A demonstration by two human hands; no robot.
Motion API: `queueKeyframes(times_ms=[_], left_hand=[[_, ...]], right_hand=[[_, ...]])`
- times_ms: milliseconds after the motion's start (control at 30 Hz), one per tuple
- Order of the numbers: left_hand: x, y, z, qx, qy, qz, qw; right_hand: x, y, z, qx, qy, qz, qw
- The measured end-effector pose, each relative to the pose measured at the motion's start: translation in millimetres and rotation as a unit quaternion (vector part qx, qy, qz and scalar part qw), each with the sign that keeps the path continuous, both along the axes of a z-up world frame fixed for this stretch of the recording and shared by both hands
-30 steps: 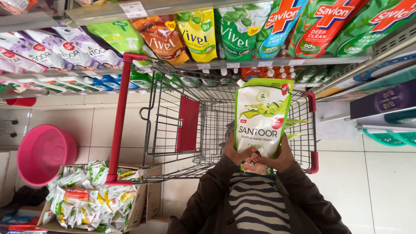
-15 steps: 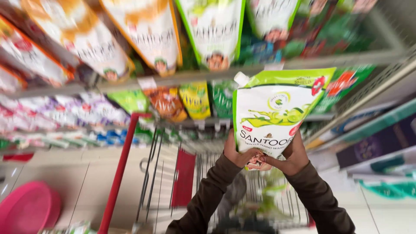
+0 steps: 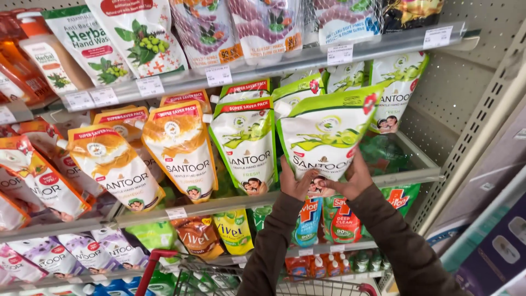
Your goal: Picking up and examining hand wash refill pouches from a store shelf and placing them into a shopping cart.
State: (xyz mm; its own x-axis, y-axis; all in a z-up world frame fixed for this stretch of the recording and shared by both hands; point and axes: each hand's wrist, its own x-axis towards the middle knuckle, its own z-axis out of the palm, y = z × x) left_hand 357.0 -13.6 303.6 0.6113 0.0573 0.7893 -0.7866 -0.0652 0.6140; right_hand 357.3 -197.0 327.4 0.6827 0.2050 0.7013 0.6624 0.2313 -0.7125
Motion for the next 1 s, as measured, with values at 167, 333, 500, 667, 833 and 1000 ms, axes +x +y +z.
queueKeyframes(times_ms=[167,333,500,667,833,1000], left_hand=[[22.9,-2.6,-3.0,-0.036,0.034,0.022,0.999],[26.1,4.7,5.3,-0.006,0.031,0.061,0.998],[43.1,6.6,0.1,-0.009,0.075,0.074,0.994],[36.4,9.4,-1.0,0.009,0.081,0.076,0.994],[19.0,12.4,-2.0,0.06,0.079,0.134,0.986],[-46.3,10.2,-4.7,0.145,0.014,0.246,0.958]], right_hand=[[48.2,4.4,-6.5,-0.019,0.017,-0.002,1.0],[75.0,10.9,-20.0,-0.009,0.031,0.035,0.999],[110.1,12.8,-43.1,-0.018,0.069,0.033,0.997],[112.9,9.5,-45.4,-0.041,0.072,0.048,0.995],[95.5,3.3,-36.5,-0.123,0.055,-0.005,0.991],[32.3,18.9,-28.3,-0.058,-0.068,-0.235,0.968]])
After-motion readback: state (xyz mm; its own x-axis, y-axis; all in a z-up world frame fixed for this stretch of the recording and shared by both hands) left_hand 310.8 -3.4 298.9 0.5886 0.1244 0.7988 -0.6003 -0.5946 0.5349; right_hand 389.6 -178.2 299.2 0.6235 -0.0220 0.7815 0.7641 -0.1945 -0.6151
